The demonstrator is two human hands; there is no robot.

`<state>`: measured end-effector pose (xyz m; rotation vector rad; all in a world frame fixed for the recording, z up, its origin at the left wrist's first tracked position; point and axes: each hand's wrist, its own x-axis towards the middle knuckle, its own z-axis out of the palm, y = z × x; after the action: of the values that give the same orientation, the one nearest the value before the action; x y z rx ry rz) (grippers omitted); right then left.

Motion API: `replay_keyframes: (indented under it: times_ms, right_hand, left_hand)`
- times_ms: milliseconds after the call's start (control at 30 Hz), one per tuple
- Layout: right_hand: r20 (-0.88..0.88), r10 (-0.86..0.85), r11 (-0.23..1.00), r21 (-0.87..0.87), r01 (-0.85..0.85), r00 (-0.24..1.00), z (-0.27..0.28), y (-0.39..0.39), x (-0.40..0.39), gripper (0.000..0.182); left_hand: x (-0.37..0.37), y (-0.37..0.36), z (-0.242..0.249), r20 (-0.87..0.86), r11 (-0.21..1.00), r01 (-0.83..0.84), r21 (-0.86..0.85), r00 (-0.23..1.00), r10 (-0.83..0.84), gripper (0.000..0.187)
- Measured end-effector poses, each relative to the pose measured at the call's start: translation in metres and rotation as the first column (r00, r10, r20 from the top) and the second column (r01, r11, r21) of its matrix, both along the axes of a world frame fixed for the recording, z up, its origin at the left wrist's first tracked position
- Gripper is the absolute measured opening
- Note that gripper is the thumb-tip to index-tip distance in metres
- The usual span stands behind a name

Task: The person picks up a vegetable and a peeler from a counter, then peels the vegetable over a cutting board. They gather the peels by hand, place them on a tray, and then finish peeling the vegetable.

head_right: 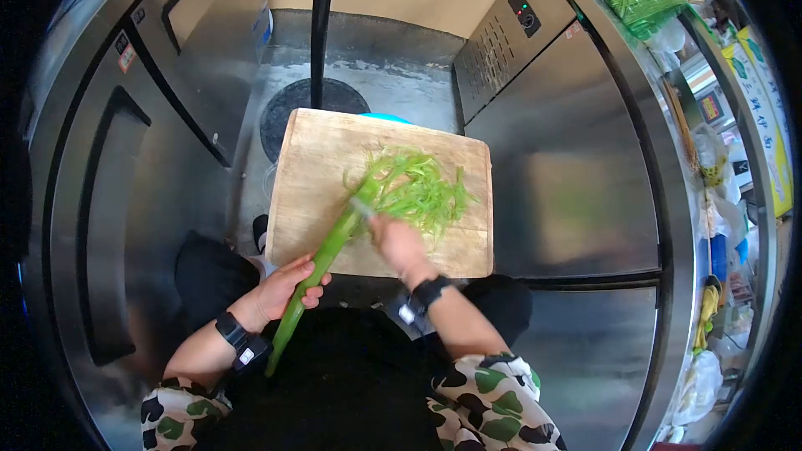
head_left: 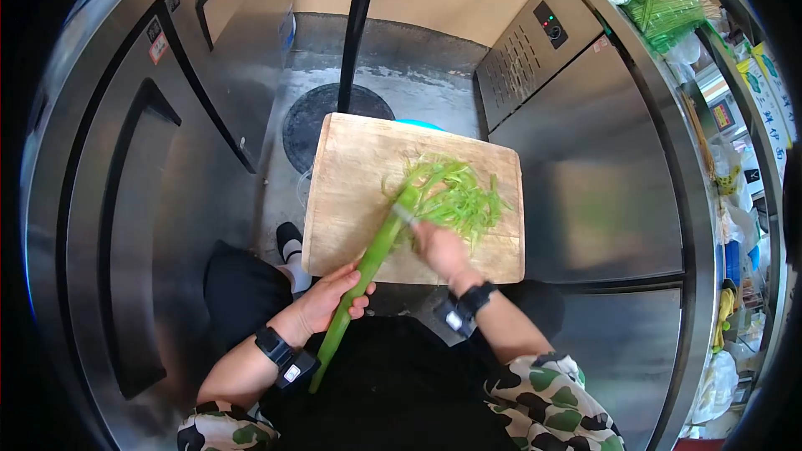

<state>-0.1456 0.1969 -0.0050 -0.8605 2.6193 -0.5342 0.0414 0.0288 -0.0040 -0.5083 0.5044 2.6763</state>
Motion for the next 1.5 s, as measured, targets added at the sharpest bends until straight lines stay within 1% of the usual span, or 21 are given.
replay_keyframes:
  times_ms: [100, 200, 267, 300, 367, 400, 533, 667, 767, 800, 833, 867, 900, 933, 1200, 1300, 1333, 1367, 1433, 1467, 1500]
  right_hand:
    - [-0.129, -0.124, 0.991, 0.039, 0.130, 0.984, -0.020, 0.009, -0.078, 0.038]
    - [-0.191, -0.135, 0.990, 0.011, 0.140, 0.972, 0.032, 0.007, -0.067, 0.038]
    - [0.292, -0.166, 0.984, -0.008, 0.175, 0.942, 0.076, -0.002, -0.016, 0.033]
    - [0.051, 0.142, 0.970, -0.207, -0.129, 0.989, 0.046, 0.015, 0.002, 0.027]
    - [0.155, 0.321, 0.944, 0.021, -0.328, 0.934, 0.063, 0.013, 0.046, 0.018]
    - [0.105, 0.359, 0.932, -0.088, -0.351, 0.928, 0.056, 0.013, 0.056, 0.025]
    - [0.117, 0.128, 0.990, 0.037, -0.134, 0.985, 0.010, -0.002, 0.006, 0.029]
    - [-0.111, -0.149, 0.989, -0.011, 0.148, 0.983, -0.002, 0.003, -0.076, 0.033]
    - [-0.166, -0.133, 0.991, -0.006, 0.134, 0.977, 0.018, 0.014, -0.067, 0.031]
    - [0.096, -0.141, 0.989, -0.019, 0.144, 0.985, 0.042, 0.011, -0.041, 0.029]
    - [0.266, -0.043, 0.991, -0.108, 0.074, 0.963, 0.056, 0.012, -0.013, 0.029]
    - [0.171, 0.138, 0.978, -0.178, -0.107, 0.976, 0.054, 0.018, 0.013, 0.026]
    - [-0.026, 0.330, 0.934, -0.135, -0.330, 0.944, 0.041, 0.021, 0.033, 0.024]
    - [0.176, 0.322, 0.941, 0.052, -0.336, 0.930, 0.069, 0.009, 0.051, 0.015]
    - [-0.216, -0.087, 0.983, 0.138, 0.119, 0.972, -0.002, 0.002, -0.083, 0.027]
    - [-0.151, -0.046, 0.998, 0.045, 0.053, 0.987, 0.034, 0.004, -0.054, 0.029]
    - [0.121, -0.136, 0.991, 0.027, 0.134, 0.983, 0.059, -0.003, -0.025, 0.028]
    - [0.069, 0.093, 0.991, -0.103, -0.086, 0.993, 0.055, 0.008, -0.004, 0.026]
    - [0.104, 0.275, 0.961, 0.009, -0.277, 0.956, 0.056, 0.012, 0.038, 0.026]
    - [0.194, 0.292, 0.933, 0.159, -0.324, 0.937, 0.070, 0.003, 0.049, 0.027]
    - [0.132, 0.281, 0.948, 0.115, -0.296, 0.951, 0.049, 0.005, 0.043, 0.027]
  left_hand:
    - [-0.003, -0.002, 0.004, -0.001, 0.998, -0.004, 0.068, 1.000, 0.004, 0.031]
    - [-0.008, -0.001, 0.007, 0.047, 0.996, -0.017, 0.093, 0.999, 0.012, 0.031]
    - [-0.005, 0.003, 0.006, 0.080, 0.991, -0.019, 0.134, 0.997, 0.008, 0.033]
    - [-0.007, 0.003, 0.005, 0.077, 0.985, -0.020, 0.172, 0.997, 0.007, 0.033]
    - [-0.010, 0.004, 0.004, 0.063, 0.973, -0.027, 0.231, 0.998, 0.013, 0.035]
    - [-0.010, 0.003, 0.002, 0.058, 0.967, -0.032, 0.252, 0.998, 0.018, 0.036]
    - [-0.004, 0.003, -0.010, 0.127, 0.914, -0.066, 0.399, 0.992, 0.016, 0.041]
    - [-0.006, 0.002, -0.002, 0.065, 0.945, -0.025, 0.326, 0.998, 0.004, 0.040]
    - [-0.007, 0.004, -0.009, 0.049, 0.933, -0.015, 0.360, 0.999, -0.003, 0.034]
    - [-0.006, 0.006, -0.008, 0.056, 0.946, -0.025, 0.324, 0.998, 0.007, 0.036]
    - [-0.007, 0.007, -0.003, 0.058, 0.959, -0.028, 0.281, 0.998, 0.012, 0.039]
    - [-0.009, 0.007, 0.000, 0.057, 0.972, -0.031, 0.234, 0.998, 0.018, 0.041]
    - [-0.009, 0.007, -0.001, 0.066, 0.968, -0.025, 0.248, 0.998, 0.008, 0.040]
    - [-0.010, 0.006, -0.002, 0.076, 0.965, -0.020, 0.261, 0.997, 0.000, 0.040]
    - [-0.007, 0.004, 0.000, 0.036, 0.972, -0.010, 0.235, 0.999, 0.002, 0.034]
    - [-0.008, 0.007, -0.002, 0.060, 0.984, -0.024, 0.176, 0.998, 0.014, 0.034]
    - [-0.008, 0.007, -0.002, 0.063, 0.983, -0.022, 0.185, 0.998, 0.010, 0.034]
    - [-0.009, 0.007, -0.002, 0.063, 0.982, -0.017, 0.187, 0.998, 0.005, 0.034]
    - [-0.010, 0.007, -0.003, 0.074, 0.976, -0.025, 0.218, 0.997, 0.009, 0.037]
    - [-0.010, 0.006, -0.004, 0.080, 0.973, -0.027, 0.231, 0.997, 0.009, 0.039]
    - [-0.009, 0.006, -0.008, 0.076, 0.969, -0.024, 0.247, 0.997, 0.005, 0.039]
